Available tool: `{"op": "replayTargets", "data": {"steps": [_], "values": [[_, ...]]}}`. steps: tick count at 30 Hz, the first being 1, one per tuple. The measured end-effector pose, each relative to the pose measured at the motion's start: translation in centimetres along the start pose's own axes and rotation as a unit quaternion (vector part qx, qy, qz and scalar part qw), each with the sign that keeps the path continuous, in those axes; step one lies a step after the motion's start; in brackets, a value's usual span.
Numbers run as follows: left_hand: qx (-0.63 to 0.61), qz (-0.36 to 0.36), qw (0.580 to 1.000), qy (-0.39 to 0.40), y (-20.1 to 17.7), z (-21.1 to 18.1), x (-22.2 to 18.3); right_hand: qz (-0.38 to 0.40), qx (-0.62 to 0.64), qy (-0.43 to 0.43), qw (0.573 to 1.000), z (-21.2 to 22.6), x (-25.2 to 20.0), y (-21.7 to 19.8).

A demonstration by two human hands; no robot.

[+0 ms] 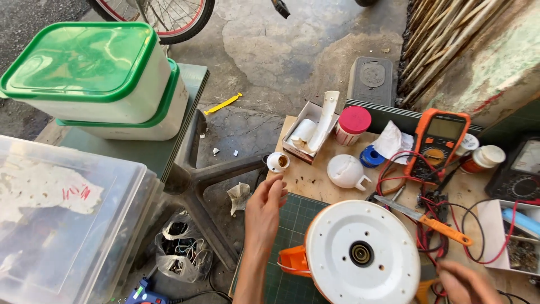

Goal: Disassembling and reassembling an electric kettle using a screwdriver to inspect and fix internal components.

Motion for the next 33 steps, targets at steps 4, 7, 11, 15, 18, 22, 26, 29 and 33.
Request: {"op": "replayTargets", "data": {"steps": [4,7,11,15,18,22,26,29,33], "values": [[0.125,0.072,0.99,0.0,0.2,-3.8,-10.7,0.011,-0.049,-0.067,0.996,17.0,-9.0,-5.1],[0.313,0.174,0.929,0.092,1.5,0.8,-12.7,0.132,-0.138,-0.047,0.98,18.5,-8.1,-3.8],[0.334,0.236,0.899,0.155,2.2,2.4,-14.2,0.146,-0.116,-0.08,0.979,18.1,-8.9,-2.6],[0.355,0.19,0.907,0.125,2.4,1.6,-15.2,0.1,-0.117,-0.151,0.976,17.4,-9.5,-2.0],[0.344,0.191,0.911,0.124,2.4,1.8,-15.3,0.063,-0.059,-0.191,0.978,16.4,-9.8,-2.0],[0.315,0.197,0.915,0.156,2.0,1.6,-15.9,0.04,-0.035,-0.222,0.974,16.7,-10.2,-2.0],[0.304,0.176,0.924,0.15,1.6,-0.1,-16.9,0.055,-0.005,-0.142,0.988,18.0,-11.2,-2.8],[0.295,0.169,0.91,0.236,1.8,-1.4,-17.7,0.04,-0.037,-0.148,0.987,18.2,-11.1,-3.5],[0.264,0.147,0.888,0.346,1.5,-4.5,-18.8,0.066,-0.058,-0.104,0.991,22.0,-13.0,-6.2]]}}
Point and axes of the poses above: each hand's wrist, its own x-axis towards the middle knuckle, its own y-axis out of the palm, z = x × y, the point moved 5 cm from there along x, towards the middle knuckle, and after that the axes turned 1 degree about z, right-handed, at the moved point
